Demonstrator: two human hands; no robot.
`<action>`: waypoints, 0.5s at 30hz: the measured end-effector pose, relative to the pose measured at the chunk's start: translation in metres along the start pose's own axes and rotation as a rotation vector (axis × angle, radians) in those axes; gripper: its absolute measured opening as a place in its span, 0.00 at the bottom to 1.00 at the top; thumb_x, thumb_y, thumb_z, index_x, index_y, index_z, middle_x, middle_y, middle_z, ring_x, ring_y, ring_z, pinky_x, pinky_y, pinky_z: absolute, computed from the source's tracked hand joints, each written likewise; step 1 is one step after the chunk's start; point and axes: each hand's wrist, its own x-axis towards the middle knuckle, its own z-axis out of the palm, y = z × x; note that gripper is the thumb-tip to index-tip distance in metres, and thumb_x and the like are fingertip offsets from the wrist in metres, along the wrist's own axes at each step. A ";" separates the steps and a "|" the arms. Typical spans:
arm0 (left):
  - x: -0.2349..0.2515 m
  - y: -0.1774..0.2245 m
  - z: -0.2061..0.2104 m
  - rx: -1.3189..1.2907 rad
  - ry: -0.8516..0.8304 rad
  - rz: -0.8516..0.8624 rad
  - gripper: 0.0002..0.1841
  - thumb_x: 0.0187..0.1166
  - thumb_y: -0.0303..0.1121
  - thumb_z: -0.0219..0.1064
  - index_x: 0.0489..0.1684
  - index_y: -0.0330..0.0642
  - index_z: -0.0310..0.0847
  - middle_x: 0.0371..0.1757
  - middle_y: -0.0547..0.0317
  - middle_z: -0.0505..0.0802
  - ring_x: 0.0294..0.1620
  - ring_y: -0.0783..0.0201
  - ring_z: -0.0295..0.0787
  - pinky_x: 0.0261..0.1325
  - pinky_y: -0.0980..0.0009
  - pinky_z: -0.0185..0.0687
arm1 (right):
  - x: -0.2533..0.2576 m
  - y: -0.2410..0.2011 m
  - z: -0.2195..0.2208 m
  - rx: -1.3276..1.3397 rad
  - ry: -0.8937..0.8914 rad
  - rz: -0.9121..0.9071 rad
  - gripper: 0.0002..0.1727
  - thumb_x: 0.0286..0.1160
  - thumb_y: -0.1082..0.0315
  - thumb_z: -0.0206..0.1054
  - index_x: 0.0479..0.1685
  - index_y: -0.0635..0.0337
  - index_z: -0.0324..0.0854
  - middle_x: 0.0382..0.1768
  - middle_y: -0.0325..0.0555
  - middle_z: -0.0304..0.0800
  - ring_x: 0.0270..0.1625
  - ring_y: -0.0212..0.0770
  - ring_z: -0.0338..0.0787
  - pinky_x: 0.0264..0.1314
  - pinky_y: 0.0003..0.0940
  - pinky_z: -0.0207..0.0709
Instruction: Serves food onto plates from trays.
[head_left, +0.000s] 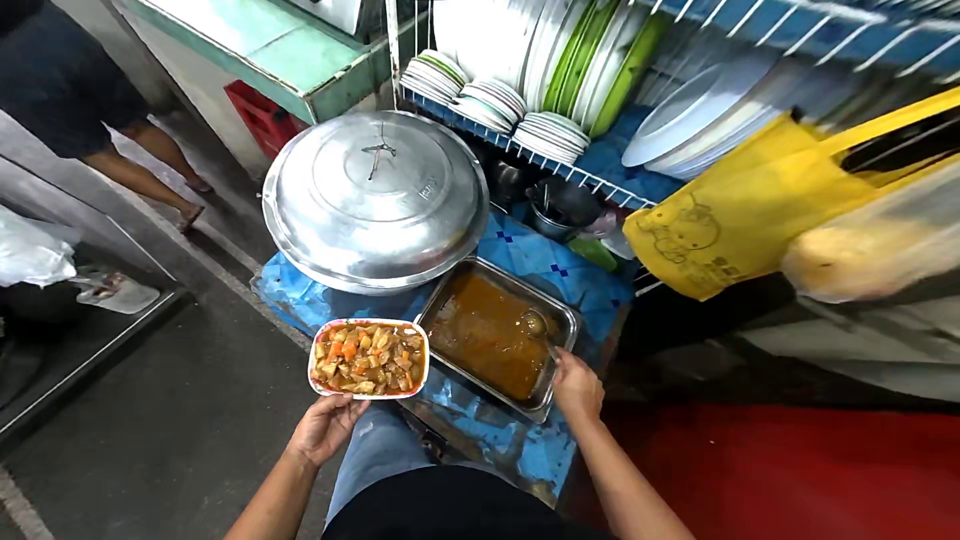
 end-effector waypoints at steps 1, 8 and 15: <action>0.000 0.001 -0.001 0.001 0.009 0.005 0.13 0.71 0.16 0.52 0.52 0.32 0.73 0.44 0.40 0.95 0.43 0.53 0.97 0.54 0.62 0.94 | -0.003 -0.002 0.008 0.047 -0.004 -0.012 0.22 0.90 0.69 0.52 0.77 0.54 0.81 0.65 0.62 0.90 0.64 0.67 0.90 0.66 0.67 0.78; -0.001 0.000 -0.009 0.014 0.058 0.020 0.12 0.76 0.16 0.49 0.52 0.32 0.73 0.45 0.40 0.94 0.44 0.53 0.97 0.54 0.62 0.94 | -0.013 -0.025 0.057 0.582 -0.229 -0.118 0.17 0.87 0.71 0.56 0.63 0.62 0.88 0.48 0.51 0.93 0.42 0.38 0.89 0.54 0.37 0.83; 0.010 -0.009 -0.004 0.032 0.016 -0.019 0.13 0.75 0.15 0.51 0.54 0.32 0.72 0.46 0.39 0.94 0.45 0.52 0.97 0.56 0.61 0.93 | -0.034 -0.066 0.015 0.716 -0.201 -0.339 0.16 0.86 0.71 0.57 0.62 0.61 0.88 0.38 0.43 0.92 0.31 0.29 0.83 0.40 0.27 0.80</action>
